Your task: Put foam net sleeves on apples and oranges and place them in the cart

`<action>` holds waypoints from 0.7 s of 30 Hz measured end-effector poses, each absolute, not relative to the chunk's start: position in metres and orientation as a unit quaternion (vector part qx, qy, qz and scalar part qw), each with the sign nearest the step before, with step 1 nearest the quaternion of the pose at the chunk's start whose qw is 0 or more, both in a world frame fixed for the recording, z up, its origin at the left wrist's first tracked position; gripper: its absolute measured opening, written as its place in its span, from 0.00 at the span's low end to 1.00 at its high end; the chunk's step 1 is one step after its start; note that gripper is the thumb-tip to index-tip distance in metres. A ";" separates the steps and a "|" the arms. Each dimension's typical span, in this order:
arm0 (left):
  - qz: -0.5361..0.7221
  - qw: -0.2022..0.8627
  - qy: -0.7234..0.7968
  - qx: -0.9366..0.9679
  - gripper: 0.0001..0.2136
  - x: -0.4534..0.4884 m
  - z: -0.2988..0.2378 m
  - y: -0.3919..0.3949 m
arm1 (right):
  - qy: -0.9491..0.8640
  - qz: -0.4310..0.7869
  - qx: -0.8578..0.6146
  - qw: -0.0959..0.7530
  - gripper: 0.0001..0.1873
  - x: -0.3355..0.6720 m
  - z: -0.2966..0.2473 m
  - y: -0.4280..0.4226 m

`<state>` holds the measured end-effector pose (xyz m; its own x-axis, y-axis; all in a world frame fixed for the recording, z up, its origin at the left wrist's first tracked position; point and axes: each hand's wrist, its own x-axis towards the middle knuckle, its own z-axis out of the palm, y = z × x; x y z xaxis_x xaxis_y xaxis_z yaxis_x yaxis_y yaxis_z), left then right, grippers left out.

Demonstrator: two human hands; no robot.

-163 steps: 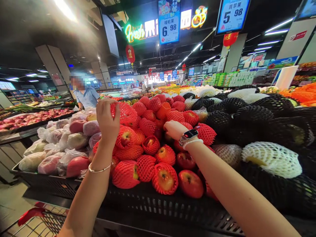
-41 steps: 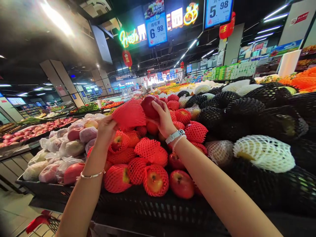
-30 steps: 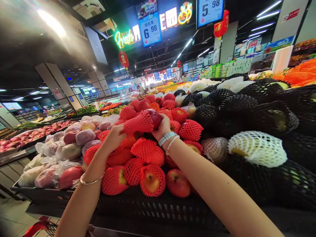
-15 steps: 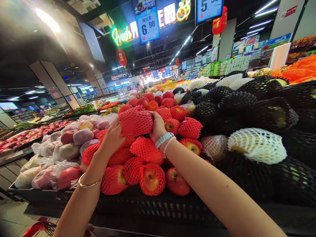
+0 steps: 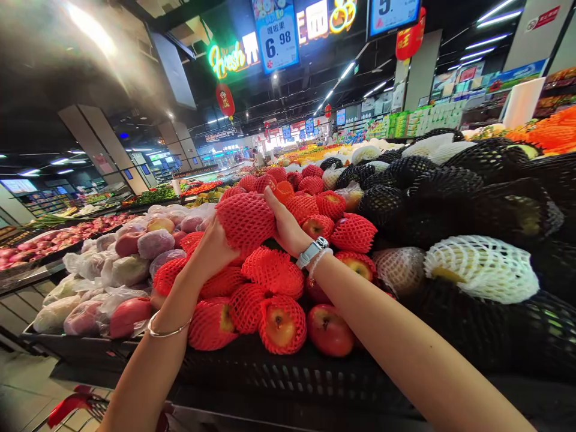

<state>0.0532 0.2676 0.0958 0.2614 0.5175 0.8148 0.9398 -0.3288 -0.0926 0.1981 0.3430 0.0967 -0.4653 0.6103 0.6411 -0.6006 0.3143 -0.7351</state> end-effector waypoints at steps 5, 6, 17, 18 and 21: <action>-0.362 0.341 -0.482 -0.721 0.31 0.054 0.098 0.265 | -0.601 0.577 0.045 0.551 0.15 0.195 0.097 0.337; -0.365 0.345 -0.483 -0.717 0.31 0.054 0.098 0.265 | -0.587 0.574 0.042 0.570 0.12 0.194 0.097 0.336; -0.377 0.384 -0.467 -0.702 0.34 0.061 0.097 0.262 | -0.450 0.643 -0.026 0.619 0.17 0.190 0.092 0.346; -0.371 0.396 -0.465 -0.699 0.34 0.061 0.097 0.262 | -0.445 0.660 -0.043 0.604 0.18 0.191 0.092 0.346; -0.363 0.445 -0.466 -0.673 0.33 0.061 0.097 0.261 | -0.451 0.723 -0.095 0.514 0.23 0.197 0.093 0.340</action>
